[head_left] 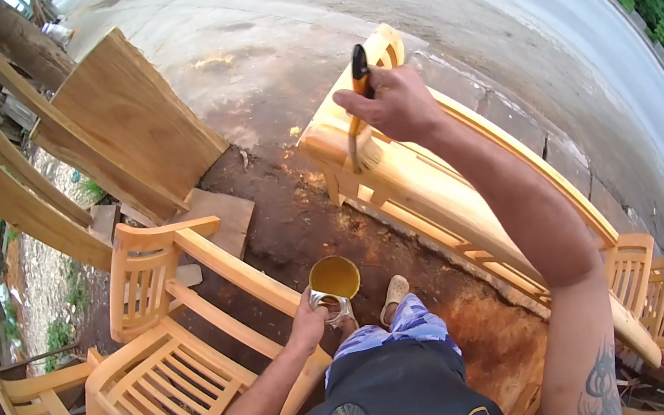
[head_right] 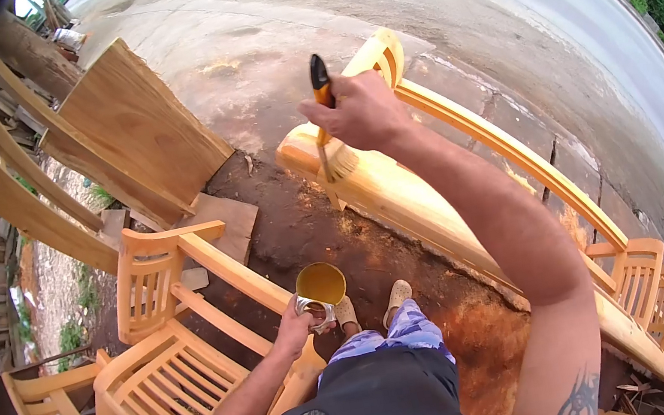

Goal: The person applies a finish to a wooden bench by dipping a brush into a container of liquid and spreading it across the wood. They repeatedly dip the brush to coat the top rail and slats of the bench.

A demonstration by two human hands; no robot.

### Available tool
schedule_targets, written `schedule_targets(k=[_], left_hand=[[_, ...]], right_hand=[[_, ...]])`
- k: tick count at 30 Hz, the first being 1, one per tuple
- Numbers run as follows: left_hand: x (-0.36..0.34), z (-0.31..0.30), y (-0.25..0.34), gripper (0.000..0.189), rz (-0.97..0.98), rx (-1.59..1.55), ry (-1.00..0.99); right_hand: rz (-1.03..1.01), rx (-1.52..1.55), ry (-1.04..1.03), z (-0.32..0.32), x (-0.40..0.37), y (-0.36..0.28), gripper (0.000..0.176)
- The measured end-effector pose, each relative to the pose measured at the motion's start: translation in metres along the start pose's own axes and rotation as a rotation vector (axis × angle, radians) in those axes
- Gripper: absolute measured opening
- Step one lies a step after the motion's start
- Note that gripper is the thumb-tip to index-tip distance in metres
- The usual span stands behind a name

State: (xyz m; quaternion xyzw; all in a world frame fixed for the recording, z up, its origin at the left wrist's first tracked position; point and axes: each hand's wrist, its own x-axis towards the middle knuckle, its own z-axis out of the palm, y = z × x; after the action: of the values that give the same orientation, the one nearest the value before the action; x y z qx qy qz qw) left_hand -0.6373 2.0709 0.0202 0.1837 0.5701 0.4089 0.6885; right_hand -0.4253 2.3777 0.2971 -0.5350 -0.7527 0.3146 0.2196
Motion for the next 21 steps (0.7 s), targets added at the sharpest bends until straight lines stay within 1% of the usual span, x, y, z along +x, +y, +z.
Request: schedule_targets(k=[2, 5, 8, 9, 12, 14, 16, 18, 21], left_hand=[[-0.005, 0.010, 0.001, 0.074, -0.005, 0.021, 0.036], [-0.021, 0.026, 0.001, 0.068, 0.040, 0.010, 0.118], [-0.046, 0.049, 0.020, 0.065, 0.046, -0.028, 0.149], [-0.051, 0.057, 0.023, 0.062, 0.044, -0.033, 0.196], [-0.060, 0.070, 0.028, 0.059, 0.070, -0.070, 0.237], [-0.062, 0.075, 0.025, 0.056, 0.084, -0.060, 0.252], [-0.066, 0.080, 0.031, 0.055, 0.094, -0.058, 0.267], [-0.069, 0.085, 0.038, 0.053, 0.070, -0.037, 0.260], [-0.068, 0.089, 0.041, 0.051, 0.049, -0.019, 0.258]], right_hand=[[-0.110, -0.025, -0.013, 0.024, 0.034, -0.015, 0.045], [-0.244, 0.024, 0.175, 0.042, 0.082, -0.014, 0.044], [-0.302, 0.153, 0.281, 0.015, 0.080, -0.014, 0.041], [-0.287, 0.193, 0.306, 0.011, 0.074, -0.005, 0.043], [-0.061, 0.196, 0.083, 0.016, 0.044, 0.047, 0.046], [0.028, 0.226, 0.066, 0.000, 0.005, 0.076, 0.049], [0.070, 0.242, 0.046, -0.032, -0.032, 0.102, 0.047], [0.105, 0.155, -0.002, -0.070, -0.059, 0.117, 0.043], [0.115, 0.175, -0.074, -0.094, -0.048, 0.110, 0.041]])
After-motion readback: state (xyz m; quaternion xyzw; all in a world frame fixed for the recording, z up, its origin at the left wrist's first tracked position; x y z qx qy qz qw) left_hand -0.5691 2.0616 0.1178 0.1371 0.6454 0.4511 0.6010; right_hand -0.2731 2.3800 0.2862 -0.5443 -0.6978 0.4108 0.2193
